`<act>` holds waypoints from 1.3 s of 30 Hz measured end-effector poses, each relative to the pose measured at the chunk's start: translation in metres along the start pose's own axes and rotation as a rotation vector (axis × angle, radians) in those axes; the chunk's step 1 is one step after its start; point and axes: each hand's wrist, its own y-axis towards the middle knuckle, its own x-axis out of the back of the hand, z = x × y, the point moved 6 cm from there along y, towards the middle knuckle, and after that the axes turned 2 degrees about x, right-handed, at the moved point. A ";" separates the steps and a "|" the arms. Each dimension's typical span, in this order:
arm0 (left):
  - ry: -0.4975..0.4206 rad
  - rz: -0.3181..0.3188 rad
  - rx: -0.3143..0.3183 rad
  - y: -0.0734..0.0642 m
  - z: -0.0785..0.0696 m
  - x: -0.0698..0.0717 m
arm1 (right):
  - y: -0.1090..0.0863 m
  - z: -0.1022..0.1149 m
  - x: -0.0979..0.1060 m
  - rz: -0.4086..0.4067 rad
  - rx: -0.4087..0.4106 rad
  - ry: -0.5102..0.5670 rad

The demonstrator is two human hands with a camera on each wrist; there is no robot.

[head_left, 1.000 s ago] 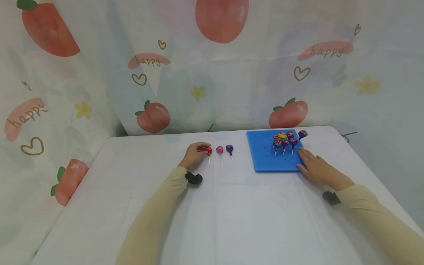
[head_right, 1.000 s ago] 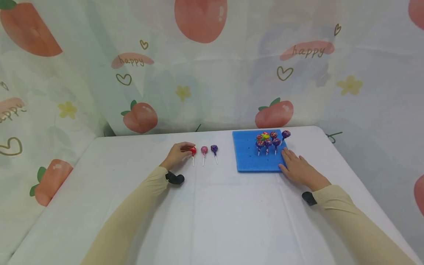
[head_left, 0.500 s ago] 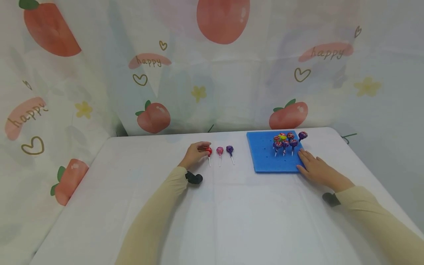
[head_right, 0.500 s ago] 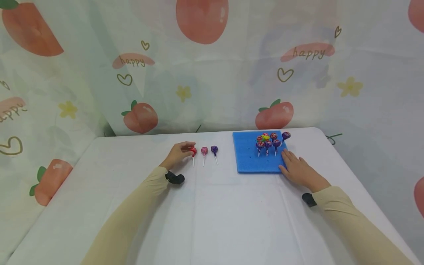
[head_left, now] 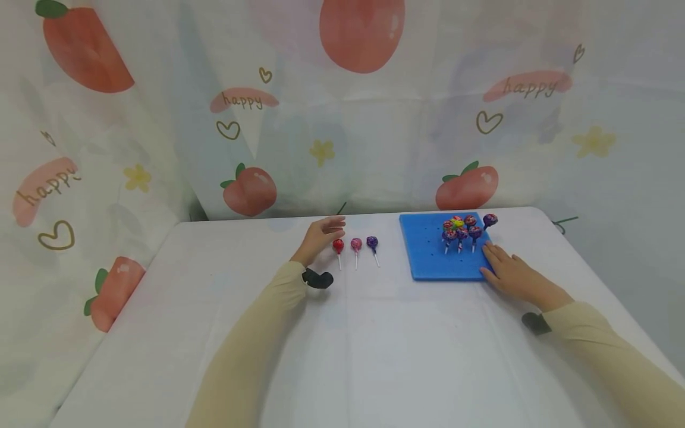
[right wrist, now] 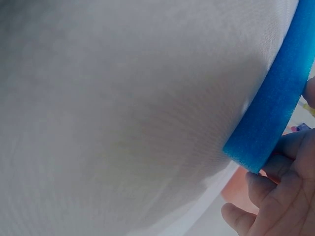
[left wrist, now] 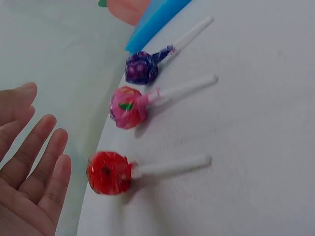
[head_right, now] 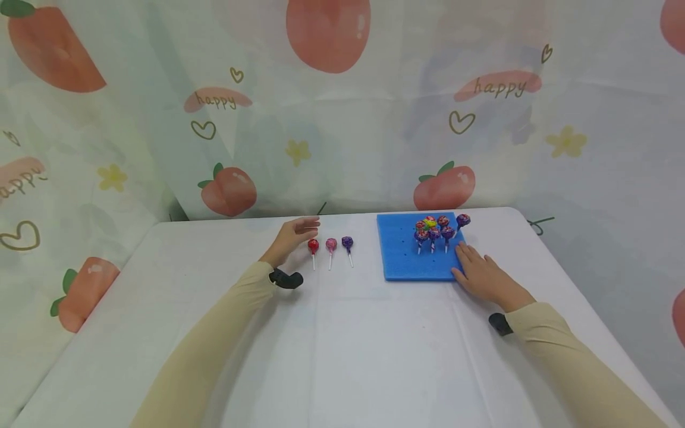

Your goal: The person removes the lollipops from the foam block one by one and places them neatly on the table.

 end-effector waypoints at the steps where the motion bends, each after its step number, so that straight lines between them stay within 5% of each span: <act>1: -0.007 0.007 -0.006 0.001 -0.004 -0.004 | 0.000 0.000 0.000 0.000 0.001 0.002; 10: -0.069 0.089 -0.112 0.006 -0.039 -0.048 | -0.001 0.001 0.001 0.005 0.000 0.022; 16: -0.049 0.139 -0.122 0.013 -0.054 -0.085 | -0.002 0.000 0.000 0.000 -0.003 0.007; 27: -0.070 0.173 -0.100 0.021 -0.058 -0.146 | -0.002 0.001 0.001 -0.011 0.010 0.015; 39: -0.127 0.124 -0.080 0.020 -0.052 -0.188 | -0.002 -0.002 -0.002 0.000 0.008 0.026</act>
